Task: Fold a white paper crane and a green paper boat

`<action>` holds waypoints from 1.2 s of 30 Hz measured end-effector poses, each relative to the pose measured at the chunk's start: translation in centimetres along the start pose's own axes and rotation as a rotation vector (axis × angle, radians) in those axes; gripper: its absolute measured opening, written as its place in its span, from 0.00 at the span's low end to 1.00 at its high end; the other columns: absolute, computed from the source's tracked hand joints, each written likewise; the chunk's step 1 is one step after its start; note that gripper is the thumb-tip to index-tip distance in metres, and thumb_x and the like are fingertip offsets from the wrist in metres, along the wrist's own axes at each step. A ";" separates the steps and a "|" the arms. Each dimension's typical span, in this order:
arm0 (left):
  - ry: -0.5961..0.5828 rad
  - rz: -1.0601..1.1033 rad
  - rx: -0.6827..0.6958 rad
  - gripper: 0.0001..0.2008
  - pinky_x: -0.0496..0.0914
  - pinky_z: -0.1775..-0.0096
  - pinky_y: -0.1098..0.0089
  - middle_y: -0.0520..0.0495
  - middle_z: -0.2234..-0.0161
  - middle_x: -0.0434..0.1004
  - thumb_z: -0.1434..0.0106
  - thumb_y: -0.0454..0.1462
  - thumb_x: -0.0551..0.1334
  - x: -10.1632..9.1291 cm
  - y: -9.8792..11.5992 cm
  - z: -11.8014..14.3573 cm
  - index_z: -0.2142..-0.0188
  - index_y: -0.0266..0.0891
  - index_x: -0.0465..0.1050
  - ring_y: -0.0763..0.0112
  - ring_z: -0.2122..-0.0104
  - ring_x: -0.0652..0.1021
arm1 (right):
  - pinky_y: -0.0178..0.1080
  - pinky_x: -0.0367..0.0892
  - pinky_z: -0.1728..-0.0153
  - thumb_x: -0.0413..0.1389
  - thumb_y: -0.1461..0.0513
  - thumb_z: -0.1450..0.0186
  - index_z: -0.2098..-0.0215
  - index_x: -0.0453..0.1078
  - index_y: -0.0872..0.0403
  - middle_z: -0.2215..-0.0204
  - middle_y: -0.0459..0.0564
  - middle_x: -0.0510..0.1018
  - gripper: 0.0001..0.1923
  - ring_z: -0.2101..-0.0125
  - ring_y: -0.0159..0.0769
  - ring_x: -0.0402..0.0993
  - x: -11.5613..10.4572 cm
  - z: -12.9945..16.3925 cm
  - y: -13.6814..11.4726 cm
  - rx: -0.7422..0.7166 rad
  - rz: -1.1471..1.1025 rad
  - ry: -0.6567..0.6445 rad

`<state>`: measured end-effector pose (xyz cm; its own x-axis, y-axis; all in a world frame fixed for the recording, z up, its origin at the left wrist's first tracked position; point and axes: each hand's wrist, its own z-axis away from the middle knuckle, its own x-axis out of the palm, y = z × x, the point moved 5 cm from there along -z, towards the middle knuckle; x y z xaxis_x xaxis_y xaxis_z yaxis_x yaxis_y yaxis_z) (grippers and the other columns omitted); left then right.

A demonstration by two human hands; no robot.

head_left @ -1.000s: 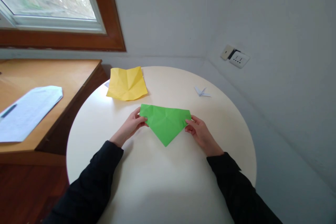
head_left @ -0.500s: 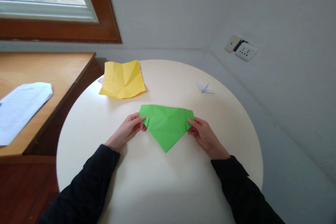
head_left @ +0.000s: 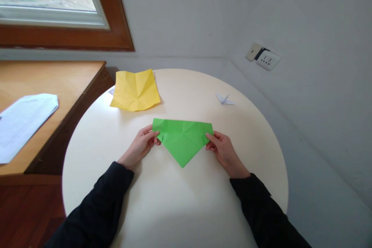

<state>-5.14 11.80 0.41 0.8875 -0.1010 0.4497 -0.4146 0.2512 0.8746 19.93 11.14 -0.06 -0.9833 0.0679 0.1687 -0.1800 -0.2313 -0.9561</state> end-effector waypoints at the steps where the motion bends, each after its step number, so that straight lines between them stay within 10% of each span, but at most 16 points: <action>1: -0.002 0.006 -0.003 0.03 0.64 0.76 0.76 0.55 0.86 0.67 0.50 0.32 0.65 0.0 0.0 0.0 0.75 0.35 0.71 0.79 0.83 0.69 | 0.32 0.56 0.83 0.67 0.52 0.55 0.79 0.69 0.56 0.88 0.42 0.70 0.17 0.86 0.26 0.63 0.0 0.0 0.0 -0.001 0.004 0.003; 25: 0.034 -0.014 0.009 0.08 0.64 0.77 0.76 0.55 0.86 0.65 0.51 0.35 0.65 0.2 0.3 0.1 0.79 0.35 0.67 0.78 0.83 0.68 | 0.36 0.67 0.65 0.67 0.57 0.51 0.63 0.73 0.51 0.67 0.48 0.78 0.18 0.70 0.32 0.71 0.9 0.6 -0.1 0.017 -0.125 -0.247; 36: -0.027 -0.028 0.015 0.08 0.65 0.76 0.75 0.54 0.84 0.67 0.49 0.36 0.67 0.5 0.3 0.3 0.77 0.35 0.69 0.78 0.81 0.69 | 0.31 0.63 0.80 0.65 0.60 0.52 0.71 0.72 0.55 0.79 0.43 0.75 0.11 0.82 0.25 0.66 0.7 0.1 0.1 0.041 -0.174 -0.143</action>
<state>-4.84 11.52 0.98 0.8931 -0.1335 0.4295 -0.3930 0.2331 0.8895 19.25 11.04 -0.03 -0.9306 -0.0269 0.3651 -0.3451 -0.2676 -0.8996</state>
